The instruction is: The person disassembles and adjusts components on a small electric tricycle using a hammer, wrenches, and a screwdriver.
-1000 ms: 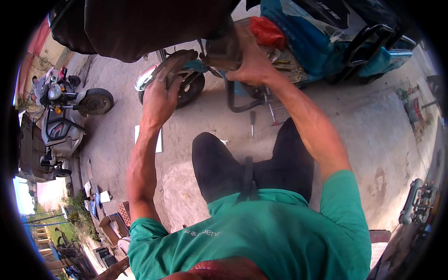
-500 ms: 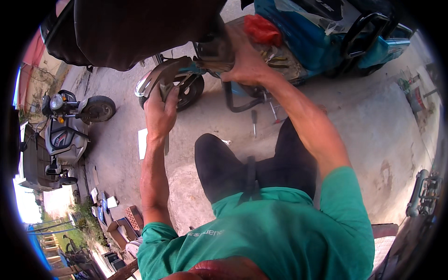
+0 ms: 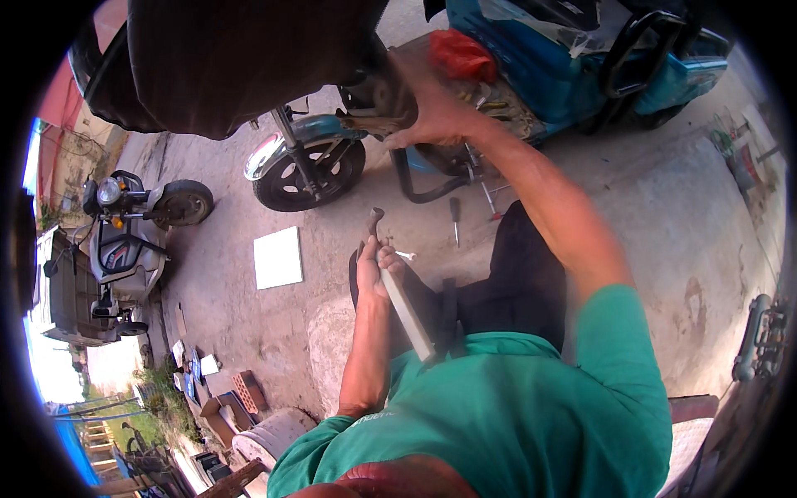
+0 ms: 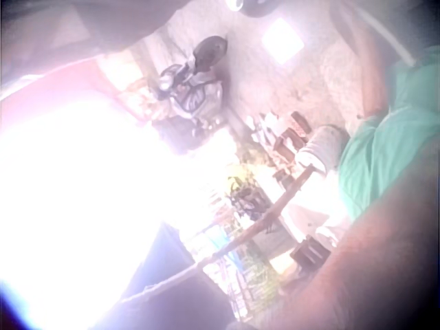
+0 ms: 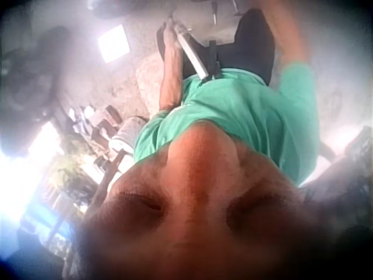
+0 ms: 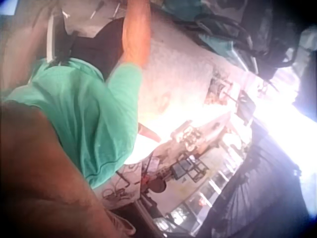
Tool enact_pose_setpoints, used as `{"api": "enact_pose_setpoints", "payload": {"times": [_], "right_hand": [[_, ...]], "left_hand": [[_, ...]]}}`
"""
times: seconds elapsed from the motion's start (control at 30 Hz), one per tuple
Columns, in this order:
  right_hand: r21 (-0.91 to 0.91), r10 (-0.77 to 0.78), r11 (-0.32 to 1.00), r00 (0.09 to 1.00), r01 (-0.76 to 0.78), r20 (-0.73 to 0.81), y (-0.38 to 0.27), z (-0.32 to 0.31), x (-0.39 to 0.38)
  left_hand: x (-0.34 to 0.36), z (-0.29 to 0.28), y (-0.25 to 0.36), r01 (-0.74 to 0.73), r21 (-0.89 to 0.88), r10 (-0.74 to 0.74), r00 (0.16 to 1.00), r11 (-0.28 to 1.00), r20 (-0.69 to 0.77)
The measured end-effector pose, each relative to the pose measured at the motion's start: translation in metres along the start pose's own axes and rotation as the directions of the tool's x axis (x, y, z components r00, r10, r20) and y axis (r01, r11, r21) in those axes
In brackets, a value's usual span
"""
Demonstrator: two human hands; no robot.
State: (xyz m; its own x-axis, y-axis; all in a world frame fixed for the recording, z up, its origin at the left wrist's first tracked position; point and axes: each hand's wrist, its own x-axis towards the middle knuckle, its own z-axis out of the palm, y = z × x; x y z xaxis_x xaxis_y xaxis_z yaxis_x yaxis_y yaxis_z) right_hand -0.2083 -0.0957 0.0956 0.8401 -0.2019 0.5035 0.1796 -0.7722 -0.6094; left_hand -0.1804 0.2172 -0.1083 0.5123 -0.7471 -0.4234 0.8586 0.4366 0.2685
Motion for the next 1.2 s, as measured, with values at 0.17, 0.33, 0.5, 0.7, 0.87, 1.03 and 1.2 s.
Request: {"api": "enact_pose_setpoints", "payload": {"times": [0.17,0.33,0.5,0.7,0.87,1.03,1.2], "right_hand": [[-0.006,0.033,0.999,0.997,-0.033,0.067,-0.003,-0.007,0.007],[-0.121,0.109,0.988,0.990,-0.098,0.088,0.007,-0.008,0.006],[-0.063,0.051,0.997,0.996,-0.046,0.079,0.000,-0.010,0.009],[-0.054,0.032,0.998,0.997,-0.028,0.072,-0.003,-0.009,0.009],[-0.048,0.028,0.999,0.996,-0.024,0.087,-0.009,-0.011,0.011],[-0.069,-0.001,0.998,0.999,0.005,0.054,0.000,-0.010,0.009],[-0.017,0.012,1.000,0.999,-0.011,0.048,-0.004,-0.008,0.009]], "left_hand": [[-0.005,0.020,-0.033,0.026,0.001,-0.026,0.991,1.000,0.131],[-0.004,0.121,-0.035,-0.075,0.297,0.083,0.996,0.952,-0.017],[0.015,0.120,-0.036,-0.005,0.085,-0.003,0.995,0.996,0.096],[0.023,0.156,-0.046,0.013,-0.004,-0.012,0.994,1.000,0.111],[0.037,0.144,-0.051,0.019,0.029,-0.027,0.956,0.999,0.291],[0.029,0.131,-0.046,0.032,0.057,-0.040,0.987,0.998,0.157],[0.030,0.160,-0.045,-0.003,0.089,-0.027,0.943,0.996,0.330]]}}
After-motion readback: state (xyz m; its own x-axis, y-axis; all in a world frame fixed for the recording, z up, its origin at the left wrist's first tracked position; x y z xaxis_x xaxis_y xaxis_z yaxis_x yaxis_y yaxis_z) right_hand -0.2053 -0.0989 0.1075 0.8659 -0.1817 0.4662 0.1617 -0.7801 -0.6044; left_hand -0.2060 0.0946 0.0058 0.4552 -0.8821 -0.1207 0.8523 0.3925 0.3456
